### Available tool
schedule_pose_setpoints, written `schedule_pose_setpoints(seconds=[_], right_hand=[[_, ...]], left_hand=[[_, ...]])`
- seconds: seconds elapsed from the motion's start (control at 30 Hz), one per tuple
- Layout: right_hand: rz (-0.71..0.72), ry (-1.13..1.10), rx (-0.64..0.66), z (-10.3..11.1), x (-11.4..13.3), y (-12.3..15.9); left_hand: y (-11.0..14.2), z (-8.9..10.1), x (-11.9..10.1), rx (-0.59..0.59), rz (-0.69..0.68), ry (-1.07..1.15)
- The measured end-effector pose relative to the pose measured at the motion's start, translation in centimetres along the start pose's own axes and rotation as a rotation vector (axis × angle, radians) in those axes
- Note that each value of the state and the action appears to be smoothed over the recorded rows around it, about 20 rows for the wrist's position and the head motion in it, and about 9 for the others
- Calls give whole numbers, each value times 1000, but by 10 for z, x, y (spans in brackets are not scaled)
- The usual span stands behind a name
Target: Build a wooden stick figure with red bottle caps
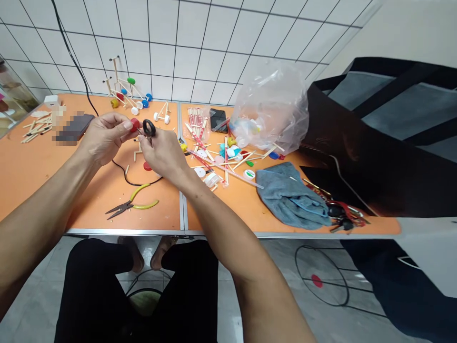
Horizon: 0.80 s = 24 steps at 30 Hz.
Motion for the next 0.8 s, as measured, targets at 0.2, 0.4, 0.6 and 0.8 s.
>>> schedule_pose_setpoints(seconds=[0.2, 0.4, 0.6, 0.8], right_hand=[[-203, -408, 250, 5, 8, -5], [-13, -132, 14, -1, 6, 3], [-201, -412, 238, 3, 10, -1], [-26, -151, 33, 0, 5, 1]], left_hand=[[1, -5, -9, -9, -52, 12], [-1, -1, -7, -39, -5, 0], [0, -1, -12, 20, -85, 13], [-1, 3, -6, 18, -41, -8]])
Point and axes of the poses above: each hand's wrist, its own y-axis away from the middle knuckle, its own z-axis out of the back of the hand, x = y × z, the point moved 2 cm from there along -y, towards the middle knuckle, and after that the axes turned 9 degrees about x, right-handed, at the moved point
